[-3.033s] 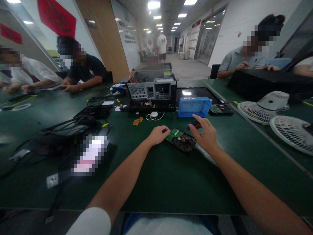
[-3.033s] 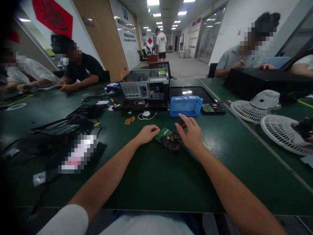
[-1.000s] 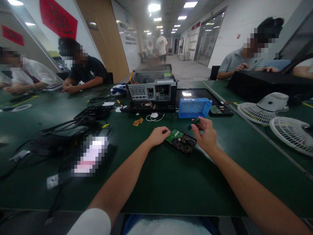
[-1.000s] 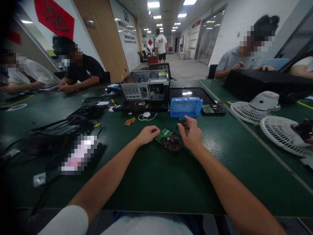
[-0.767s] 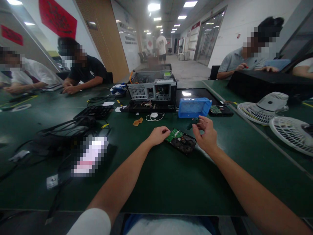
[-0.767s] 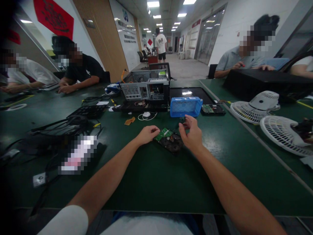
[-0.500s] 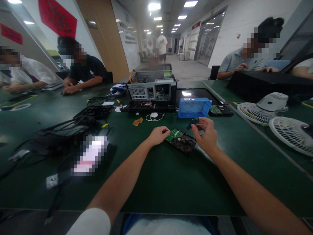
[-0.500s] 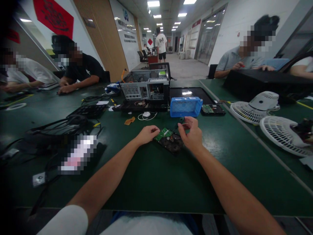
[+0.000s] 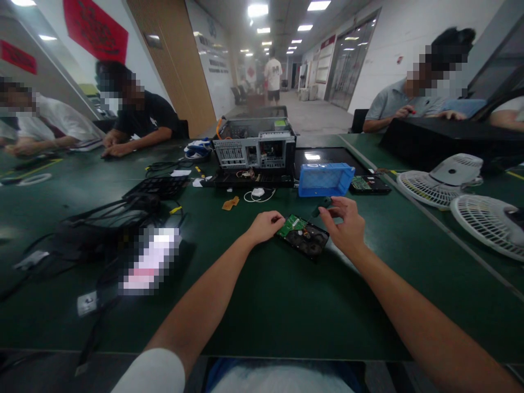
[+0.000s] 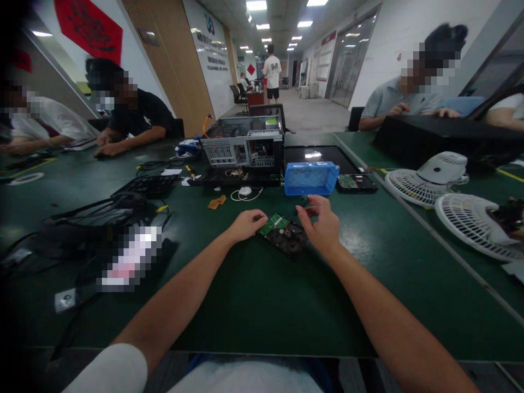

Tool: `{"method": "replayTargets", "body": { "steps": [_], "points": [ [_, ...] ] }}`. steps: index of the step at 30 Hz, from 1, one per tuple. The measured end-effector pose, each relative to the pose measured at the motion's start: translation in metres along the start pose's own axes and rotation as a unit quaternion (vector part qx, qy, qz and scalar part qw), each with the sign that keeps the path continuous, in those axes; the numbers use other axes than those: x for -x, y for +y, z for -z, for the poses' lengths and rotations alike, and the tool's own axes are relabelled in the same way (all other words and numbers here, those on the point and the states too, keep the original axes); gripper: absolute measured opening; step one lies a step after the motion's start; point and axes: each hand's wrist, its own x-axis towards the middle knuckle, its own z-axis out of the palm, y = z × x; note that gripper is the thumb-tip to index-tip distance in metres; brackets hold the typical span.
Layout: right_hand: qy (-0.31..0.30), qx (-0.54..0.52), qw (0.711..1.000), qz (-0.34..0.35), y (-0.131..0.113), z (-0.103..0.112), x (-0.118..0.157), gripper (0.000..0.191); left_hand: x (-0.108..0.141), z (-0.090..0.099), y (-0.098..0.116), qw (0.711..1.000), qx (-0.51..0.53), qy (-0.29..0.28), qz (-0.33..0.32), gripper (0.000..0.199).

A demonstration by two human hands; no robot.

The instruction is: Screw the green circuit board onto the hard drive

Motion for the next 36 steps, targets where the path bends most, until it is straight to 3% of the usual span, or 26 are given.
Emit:
{"method": "replayTargets", "body": {
  "steps": [12,19,26,36],
  "points": [
    [0.032,-0.013,0.997,0.064,0.0026,0.0014,-0.003,0.032,0.0017,0.0025,0.0028,1.0,0.005,-0.004,-0.008,0.026],
    [0.053,0.04,0.996,0.065,0.0048,0.0019,-0.002,0.032,0.0021,0.0028,0.0041,1.0,0.014,-0.012,0.003,0.027],
    [0.03,0.055,0.991,0.117,0.0036,0.0046,-0.0059,0.033,0.0008,0.001,0.0017,1.0,-0.004,-0.002,-0.011,0.027],
    [0.052,0.04,0.991,0.119,0.002,0.0072,-0.0077,0.025,-0.0002,-0.0007,-0.0004,1.0,-0.006,-0.001,-0.006,0.027]
  ]
}}
